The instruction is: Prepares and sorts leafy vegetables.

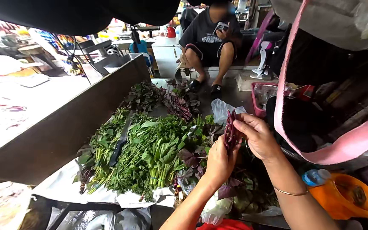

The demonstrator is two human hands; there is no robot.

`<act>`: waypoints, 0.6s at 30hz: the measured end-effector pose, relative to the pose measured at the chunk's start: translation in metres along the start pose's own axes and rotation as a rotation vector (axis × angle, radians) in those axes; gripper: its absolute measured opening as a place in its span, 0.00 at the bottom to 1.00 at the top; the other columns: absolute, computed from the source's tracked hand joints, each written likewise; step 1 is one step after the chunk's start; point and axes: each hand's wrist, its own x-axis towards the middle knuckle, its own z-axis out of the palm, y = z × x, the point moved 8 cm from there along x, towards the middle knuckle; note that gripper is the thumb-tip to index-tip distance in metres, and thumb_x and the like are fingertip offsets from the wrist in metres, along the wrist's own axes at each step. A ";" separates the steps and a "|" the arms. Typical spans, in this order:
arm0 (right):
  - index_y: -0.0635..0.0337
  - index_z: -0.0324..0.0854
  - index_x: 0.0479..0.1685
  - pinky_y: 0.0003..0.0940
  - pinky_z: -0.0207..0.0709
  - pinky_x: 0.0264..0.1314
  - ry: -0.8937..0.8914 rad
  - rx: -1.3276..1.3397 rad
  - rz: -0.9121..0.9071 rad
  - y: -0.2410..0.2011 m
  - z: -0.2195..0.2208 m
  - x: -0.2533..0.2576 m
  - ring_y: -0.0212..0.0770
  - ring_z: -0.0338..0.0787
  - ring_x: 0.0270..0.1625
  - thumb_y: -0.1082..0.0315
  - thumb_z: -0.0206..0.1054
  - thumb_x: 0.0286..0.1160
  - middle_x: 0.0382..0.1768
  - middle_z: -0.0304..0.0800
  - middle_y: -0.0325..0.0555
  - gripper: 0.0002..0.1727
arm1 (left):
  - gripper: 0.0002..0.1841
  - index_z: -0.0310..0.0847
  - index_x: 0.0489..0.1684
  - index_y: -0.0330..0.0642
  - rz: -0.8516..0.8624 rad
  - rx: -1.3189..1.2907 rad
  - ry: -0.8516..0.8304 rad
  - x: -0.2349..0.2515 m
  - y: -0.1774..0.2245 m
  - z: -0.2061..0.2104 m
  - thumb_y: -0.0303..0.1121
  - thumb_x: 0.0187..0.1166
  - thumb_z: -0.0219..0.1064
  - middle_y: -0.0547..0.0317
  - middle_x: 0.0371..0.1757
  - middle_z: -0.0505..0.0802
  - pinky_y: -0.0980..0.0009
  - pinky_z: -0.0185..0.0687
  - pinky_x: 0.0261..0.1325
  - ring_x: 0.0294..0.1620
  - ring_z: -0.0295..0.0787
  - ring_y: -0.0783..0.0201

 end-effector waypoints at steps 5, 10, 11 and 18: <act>0.66 0.80 0.58 0.26 0.86 0.51 0.026 -0.239 -0.017 0.001 0.007 -0.004 0.26 0.89 0.43 0.66 0.72 0.74 0.42 0.90 0.41 0.18 | 0.19 0.79 0.57 0.19 -0.069 0.062 -0.047 -0.005 -0.003 0.011 0.31 0.78 0.67 0.42 0.37 0.93 0.59 0.90 0.48 0.40 0.95 0.54; 0.66 0.83 0.57 0.33 0.88 0.50 0.074 -0.281 -0.062 0.008 -0.008 -0.006 0.33 0.91 0.41 0.70 0.71 0.77 0.40 0.92 0.47 0.14 | 0.14 0.76 0.56 0.25 -0.138 -0.295 -0.197 -0.009 -0.010 0.028 0.28 0.82 0.64 0.60 0.37 0.91 0.75 0.89 0.46 0.37 0.89 0.76; 0.66 0.83 0.57 0.36 0.88 0.50 0.094 -0.295 -0.035 0.011 -0.014 -0.008 0.36 0.92 0.42 0.70 0.71 0.77 0.41 0.92 0.49 0.14 | 0.10 0.76 0.53 0.28 -0.181 -0.389 -0.237 -0.009 -0.011 0.035 0.28 0.83 0.62 0.66 0.34 0.90 0.77 0.89 0.42 0.34 0.89 0.78; 0.73 0.79 0.71 0.37 0.81 0.69 0.052 -0.298 0.036 0.051 -0.088 -0.050 0.42 0.91 0.58 0.72 0.62 0.85 0.57 0.90 0.60 0.19 | 0.18 0.77 0.60 0.28 -0.178 -0.183 -0.372 0.043 -0.040 0.019 0.36 0.86 0.59 0.60 0.39 0.89 0.69 0.88 0.46 0.38 0.87 0.75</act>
